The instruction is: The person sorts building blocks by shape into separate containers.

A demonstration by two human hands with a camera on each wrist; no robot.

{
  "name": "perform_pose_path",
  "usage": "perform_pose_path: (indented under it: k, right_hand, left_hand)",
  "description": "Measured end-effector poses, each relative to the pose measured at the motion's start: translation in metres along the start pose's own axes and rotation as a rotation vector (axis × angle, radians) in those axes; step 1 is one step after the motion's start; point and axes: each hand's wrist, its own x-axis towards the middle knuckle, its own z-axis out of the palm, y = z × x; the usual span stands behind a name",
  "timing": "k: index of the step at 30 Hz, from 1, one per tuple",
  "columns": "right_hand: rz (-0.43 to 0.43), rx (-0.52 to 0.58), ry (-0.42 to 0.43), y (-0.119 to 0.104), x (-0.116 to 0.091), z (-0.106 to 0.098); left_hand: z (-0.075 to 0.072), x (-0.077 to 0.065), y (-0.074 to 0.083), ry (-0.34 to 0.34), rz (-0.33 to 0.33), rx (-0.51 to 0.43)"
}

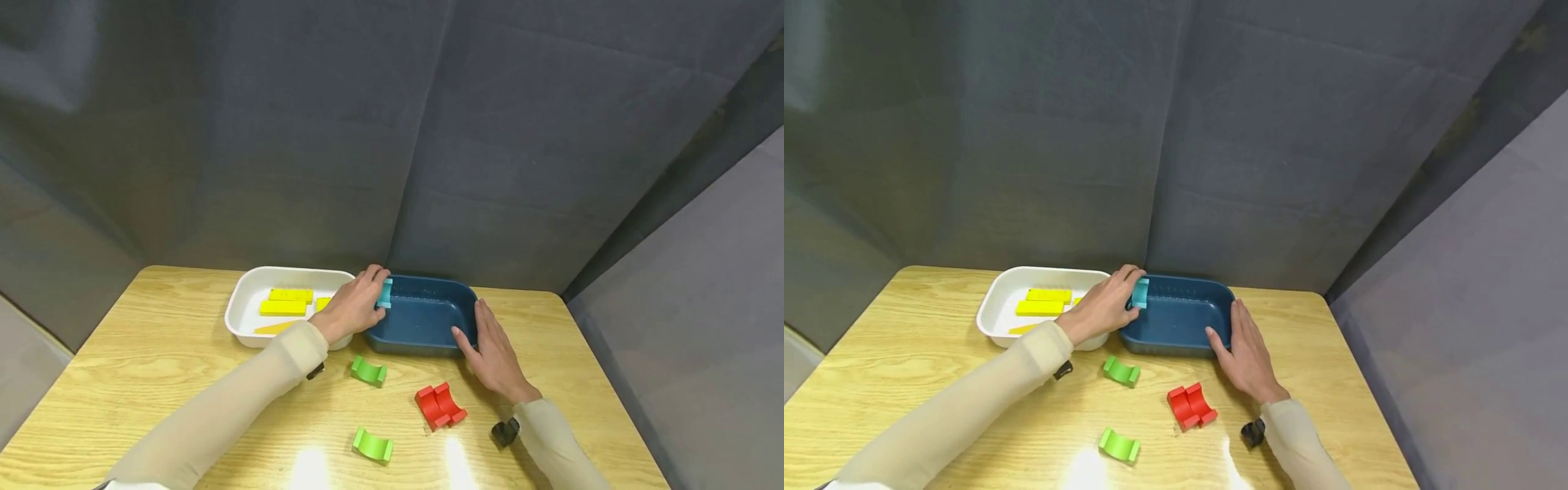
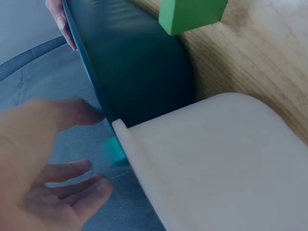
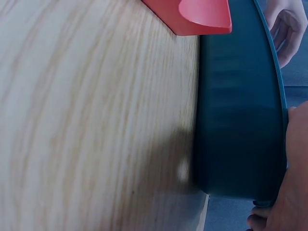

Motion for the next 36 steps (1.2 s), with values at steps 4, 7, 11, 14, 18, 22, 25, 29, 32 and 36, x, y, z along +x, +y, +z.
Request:
perform_pose_path:
  k: [4, 7, 11, 14, 18, 22, 25, 29, 32, 36]
  right_hand:
    - [0.000, 0.000, -0.002, -0.001, 0.001, -0.001]
    - [0.002, 0.000, -0.004, 0.000, 0.001, -0.002]
    - [0.002, 0.002, -0.002, 0.001, -0.001, -0.002]
    - [0.006, -0.001, -0.004, 0.001, 0.000, -0.001]
    - [0.011, -0.004, -0.009, 0.002, 0.000, -0.001]
    - [0.017, -0.005, -0.015, 0.002, 0.000, -0.002]
    - [0.017, -0.007, -0.017, 0.003, 0.000, -0.003]
    - [0.015, -0.005, -0.013, 0.003, 0.000, -0.003]
    - [0.013, -0.002, -0.013, 0.003, 0.000, -0.004]
    - [0.014, -0.005, -0.016, 0.004, 0.000, -0.003]
  left_hand:
    - [-0.003, -0.002, 0.001, -0.055, -0.026, 0.007]
    - [-0.004, -0.004, 0.003, -0.067, -0.014, 0.024]
    - [-0.005, -0.008, 0.006, -0.066, 0.006, 0.044]
    - [-0.006, -0.012, 0.009, -0.053, 0.025, 0.045]
    - [-0.008, -0.020, 0.011, -0.020, 0.070, 0.039]
    - [-0.011, -0.029, 0.014, -0.006, 0.115, -0.009]
    - [-0.013, -0.036, 0.015, 0.001, 0.139, -0.065]
    - [-0.015, -0.045, 0.016, 0.025, 0.148, -0.136]
    - [-0.017, -0.052, 0.018, 0.053, 0.145, -0.196]
    - [-0.019, -0.065, 0.019, 0.101, 0.160, -0.268]
